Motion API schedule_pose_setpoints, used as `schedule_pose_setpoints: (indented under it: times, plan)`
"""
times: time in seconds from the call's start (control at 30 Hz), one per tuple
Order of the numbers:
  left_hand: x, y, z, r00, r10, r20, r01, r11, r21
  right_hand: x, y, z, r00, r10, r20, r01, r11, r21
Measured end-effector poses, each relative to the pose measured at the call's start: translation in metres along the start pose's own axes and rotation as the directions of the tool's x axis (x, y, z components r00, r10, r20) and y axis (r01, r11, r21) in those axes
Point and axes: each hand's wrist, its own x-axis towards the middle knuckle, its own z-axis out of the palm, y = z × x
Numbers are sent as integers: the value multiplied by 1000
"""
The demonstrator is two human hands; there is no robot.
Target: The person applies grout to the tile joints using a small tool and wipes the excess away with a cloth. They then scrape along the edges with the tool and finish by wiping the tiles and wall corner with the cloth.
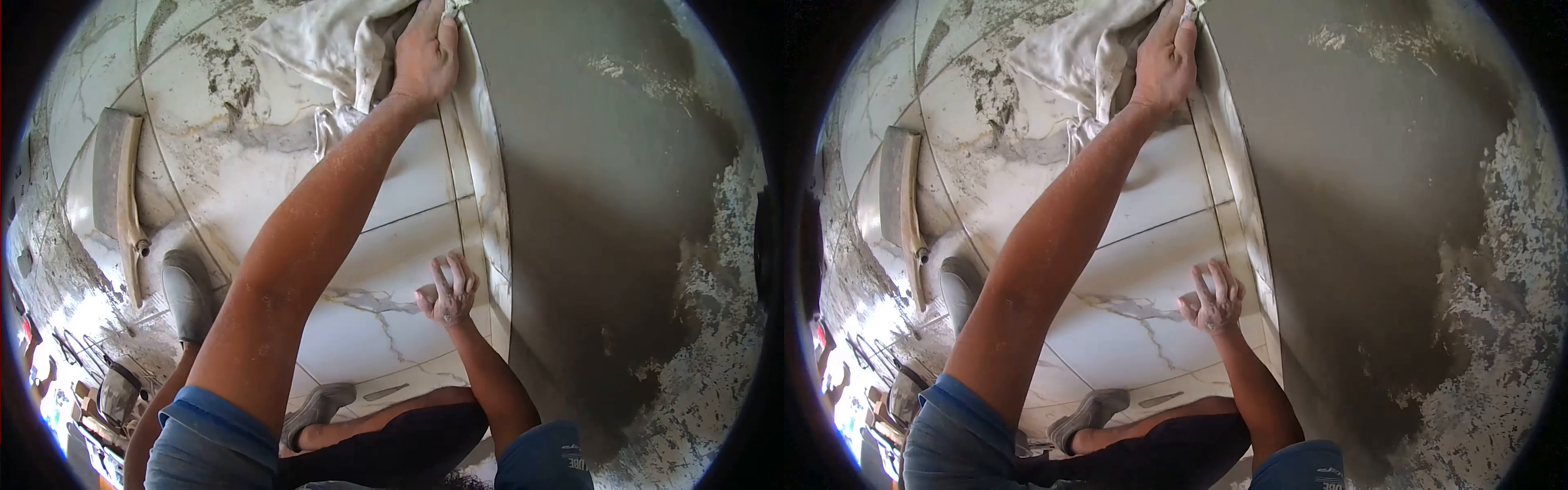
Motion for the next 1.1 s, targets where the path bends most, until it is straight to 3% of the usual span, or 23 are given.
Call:
schedule_pose_setpoints:
  times: [0.07, 0.1, 0.33, 0.4, 0.47, 0.83, 1.0, 1.1]
  plan:
    - [-16, -18, 11, 981, 173, -88, -162, 979, 122, -3, 0, 1, 1000, 2, 1, -2, 1000, 3]
    - [-20, -16, 12, 980, 180, -89, -168, 978, 125, -2, 1, 3, 1000, 0, -1, 0, 1000, 6]
    - [-33, -7, 15, 992, 111, -64, -107, 992, 67, -5, 2, 4, 1000, 16, 16, -16, 1000, 12]
    - [-38, -8, 18, 986, 161, -46, -154, 980, 126, -5, 3, 5, 1000, 11, 9, -11, 1000, 19]
    - [-62, -6, 24, 981, 178, -79, -175, 983, 48, -4, 4, 5, 1000, 15, 19, -15, 1000, 23]
    - [-178, 27, 43, 986, 108, 129, -121, 988, 96, -10, 6, 9, 1000, 5, 18, -6, 999, 32]
    - [-168, 27, 42, 983, 115, 142, -140, 972, 188, -10, 7, 9, 1000, 5, 5, -5, 999, 41]
    - [-140, 26, 40, 996, 72, 50, -79, 984, 158, -9, 5, 7, 999, 29, 33, -30, 999, 38]
